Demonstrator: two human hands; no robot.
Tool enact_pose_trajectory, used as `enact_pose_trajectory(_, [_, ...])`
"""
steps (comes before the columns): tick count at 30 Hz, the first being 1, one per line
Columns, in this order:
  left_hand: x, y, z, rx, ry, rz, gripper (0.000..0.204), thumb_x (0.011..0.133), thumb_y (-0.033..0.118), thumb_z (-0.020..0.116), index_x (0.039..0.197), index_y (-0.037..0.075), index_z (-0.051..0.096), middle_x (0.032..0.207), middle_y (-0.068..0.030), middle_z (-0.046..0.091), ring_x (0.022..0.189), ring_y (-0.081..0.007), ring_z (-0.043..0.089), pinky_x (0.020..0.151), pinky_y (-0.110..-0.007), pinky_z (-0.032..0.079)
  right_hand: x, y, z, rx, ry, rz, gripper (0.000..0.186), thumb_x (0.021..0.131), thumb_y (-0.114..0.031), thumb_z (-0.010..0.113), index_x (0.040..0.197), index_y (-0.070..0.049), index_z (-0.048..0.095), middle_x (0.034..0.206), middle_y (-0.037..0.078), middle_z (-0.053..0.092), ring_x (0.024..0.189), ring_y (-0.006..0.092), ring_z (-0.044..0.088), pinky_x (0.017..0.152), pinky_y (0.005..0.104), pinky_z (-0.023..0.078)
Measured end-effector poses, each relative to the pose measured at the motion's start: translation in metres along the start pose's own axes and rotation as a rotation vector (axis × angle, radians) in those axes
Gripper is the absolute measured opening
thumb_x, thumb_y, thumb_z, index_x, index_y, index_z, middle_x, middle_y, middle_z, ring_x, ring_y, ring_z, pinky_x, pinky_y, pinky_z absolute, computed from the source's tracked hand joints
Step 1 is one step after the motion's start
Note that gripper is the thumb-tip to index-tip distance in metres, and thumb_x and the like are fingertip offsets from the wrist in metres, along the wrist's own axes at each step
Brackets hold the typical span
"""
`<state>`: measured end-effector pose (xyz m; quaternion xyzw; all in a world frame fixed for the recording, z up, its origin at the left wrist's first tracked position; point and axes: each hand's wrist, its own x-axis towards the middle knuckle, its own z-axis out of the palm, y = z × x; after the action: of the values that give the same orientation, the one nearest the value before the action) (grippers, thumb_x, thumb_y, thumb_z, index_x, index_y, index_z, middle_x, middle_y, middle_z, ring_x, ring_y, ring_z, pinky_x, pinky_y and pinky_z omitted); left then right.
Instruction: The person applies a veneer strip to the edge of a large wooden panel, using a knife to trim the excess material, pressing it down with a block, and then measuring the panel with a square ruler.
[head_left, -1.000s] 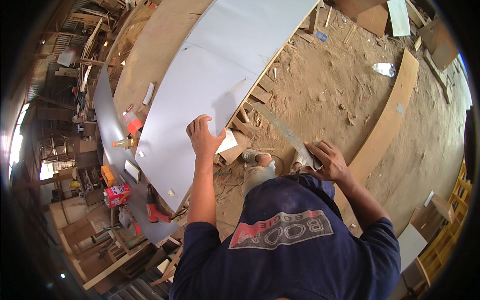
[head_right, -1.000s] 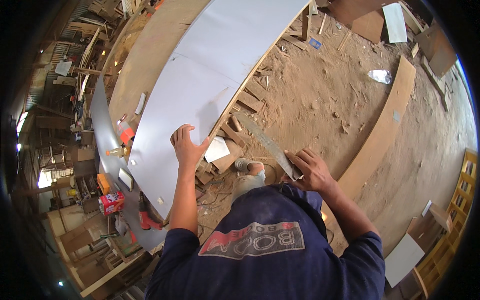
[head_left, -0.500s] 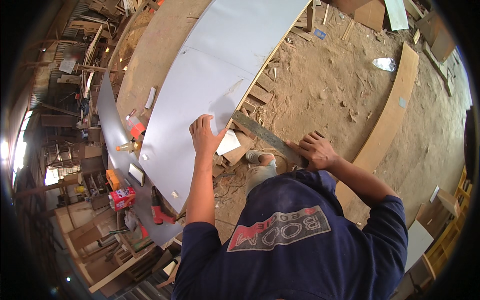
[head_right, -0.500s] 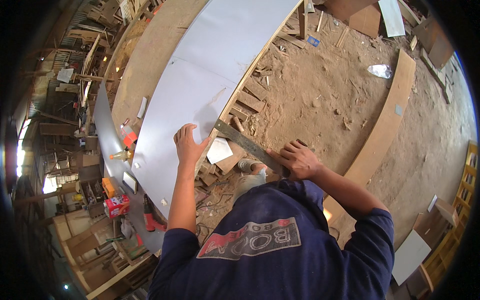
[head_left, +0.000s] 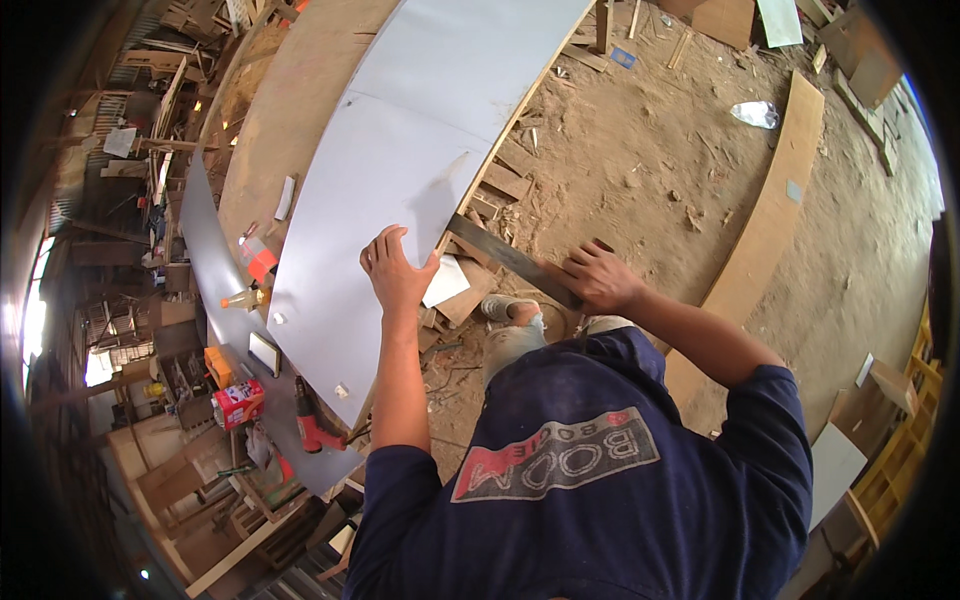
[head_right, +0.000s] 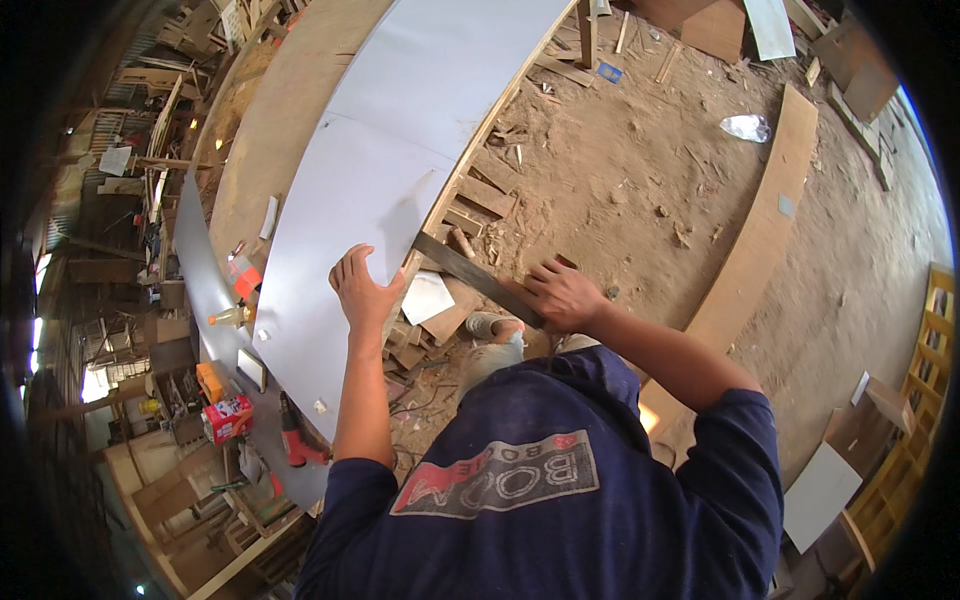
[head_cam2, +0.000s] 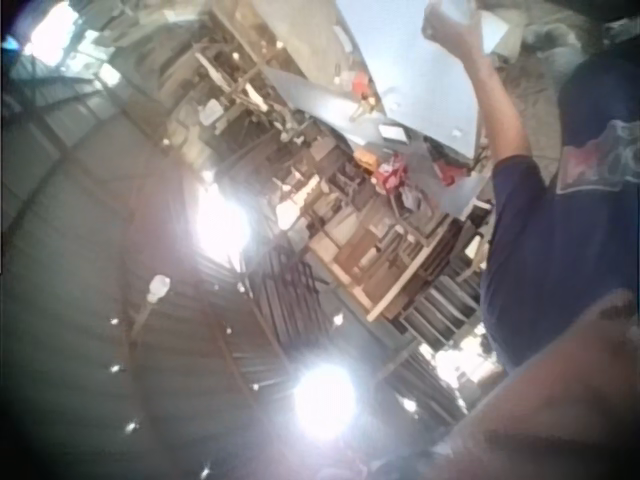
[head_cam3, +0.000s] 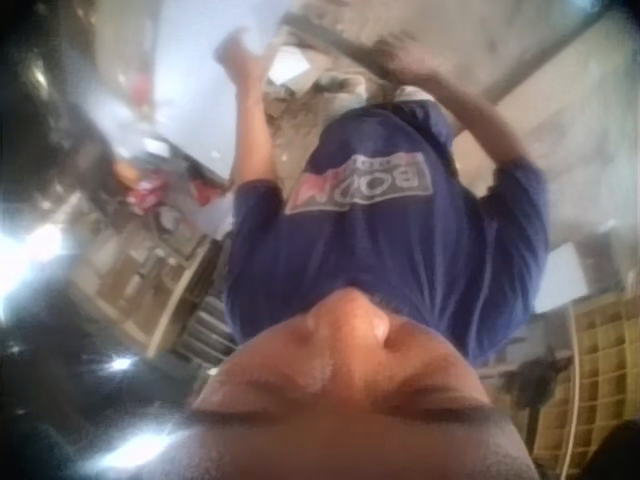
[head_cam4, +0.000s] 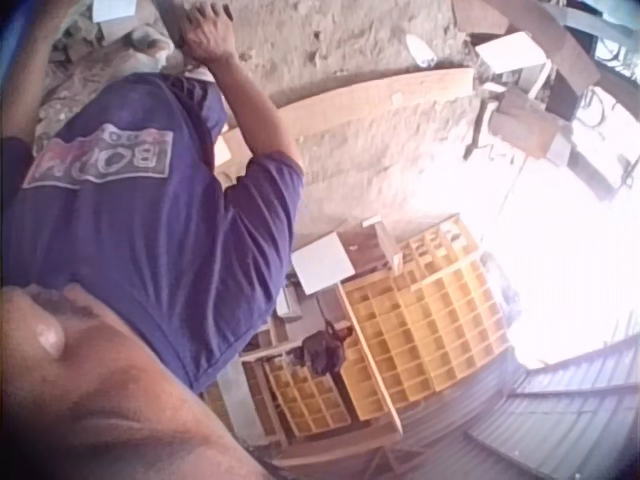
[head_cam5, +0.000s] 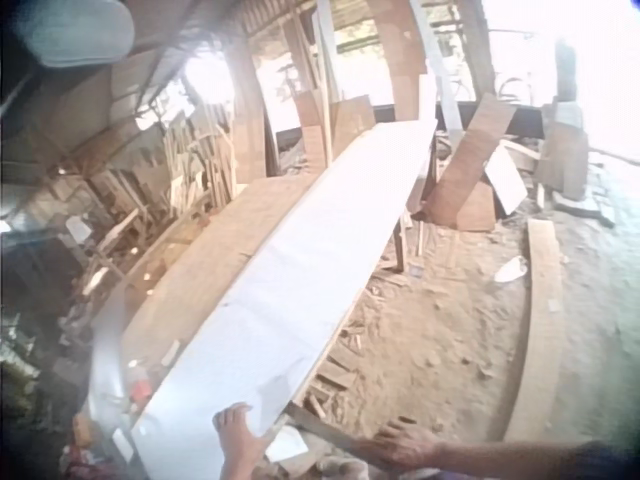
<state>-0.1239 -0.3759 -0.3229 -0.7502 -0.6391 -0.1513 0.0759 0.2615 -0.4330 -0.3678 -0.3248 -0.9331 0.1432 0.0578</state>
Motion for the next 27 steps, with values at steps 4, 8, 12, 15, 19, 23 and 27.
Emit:
enact_pose_trajectory(4, [-0.004,-0.003,0.002,-0.030,-0.001,0.004,0.071,0.072,0.026,0.097,0.131,0.012,0.061,0.136,-0.0075,0.066,0.131,-0.0310,0.060,0.117,-0.050,0.040,0.083,-0.012,0.008,-0.133,0.019,0.132,0.072,0.103,-0.023,0.058,0.170,-0.003,0.039,0.124,0.008,0.071,0.117,0.0236,0.063,0.105,0.0397,0.047])
enact_pose_trajectory(8, [-0.005,-0.004,0.001,-0.014,-0.047,-0.014,0.073,0.073,0.028,0.099,0.133,0.012,0.060,0.137,-0.0084,0.066,0.134,-0.0319,0.059,0.117,-0.051,0.040,0.147,-0.016,0.001,-0.024,0.049,0.206,0.067,0.107,-0.018,0.052,0.169,0.004,0.037,0.132,0.017,0.072,0.128,0.0291,0.064,0.108,0.0420,0.045])
enact_pose_trajectory(12, [-0.007,-0.008,0.002,-0.008,-0.056,-0.024,0.076,0.073,0.030,0.100,0.135,0.011,0.060,0.139,-0.0092,0.066,0.135,-0.0333,0.058,0.118,-0.051,0.040,0.135,-0.041,0.015,-0.130,0.113,0.202,0.068,0.107,-0.017,0.050,0.168,0.008,0.035,0.135,0.020,0.074,0.132,0.0328,0.066,0.109,0.0441,0.045])
enact_pose_trajectory(15, [-0.010,-0.010,-0.005,-0.064,-0.145,-0.075,0.076,0.078,0.034,0.098,0.139,0.011,0.059,0.146,-0.0089,0.061,0.139,-0.0322,0.055,0.123,-0.051,0.036,0.092,-0.068,0.016,0.016,-0.093,0.171,0.069,0.107,-0.017,0.050,0.169,0.007,0.035,0.115,0.017,0.079,0.118,0.0303,0.073,0.107,0.0445,0.045])
enact_pose_trajectory(19, [-0.012,-0.018,-0.015,-0.127,-0.124,-0.077,0.076,0.080,0.035,0.096,0.141,0.011,0.058,0.148,-0.0099,0.059,0.140,-0.0328,0.054,0.124,-0.052,0.036,0.059,-0.065,0.013,0.071,-0.134,0.121,0.072,0.105,-0.020,0.053,0.169,0.007,0.034,0.106,0.014,0.079,0.103,0.0300,0.075,0.104,0.0438,0.047])
enact_pose_trajectory(23, [-0.026,-0.032,-0.016,-0.143,-0.106,-0.106,0.070,0.085,0.034,0.092,0.141,0.011,0.058,0.148,-0.0111,0.059,0.143,-0.0334,0.053,0.125,-0.052,0.035,0.104,-0.027,-0.016,0.101,-0.149,0.217,0.076,0.104,-0.023,0.055,0.169,0.007,0.032,0.100,0.013,0.078,0.097,0.0302,0.075,0.099,0.0434,0.048])
enact_pose_trajectory(27, [-0.027,-0.030,-0.016,-0.161,-0.120,-0.138,0.064,0.089,0.032,0.088,0.141,0.010,0.058,0.149,-0.0120,0.059,0.145,-0.0338,0.052,0.125,-0.052,0.034,0.136,-0.026,0.008,0.030,-0.012,0.278,0.078,0.104,-0.024,0.057,0.171,0.005,0.029,0.099,0.014,0.078,0.100,0.0311,0.074,0.099,0.0436,0.051])
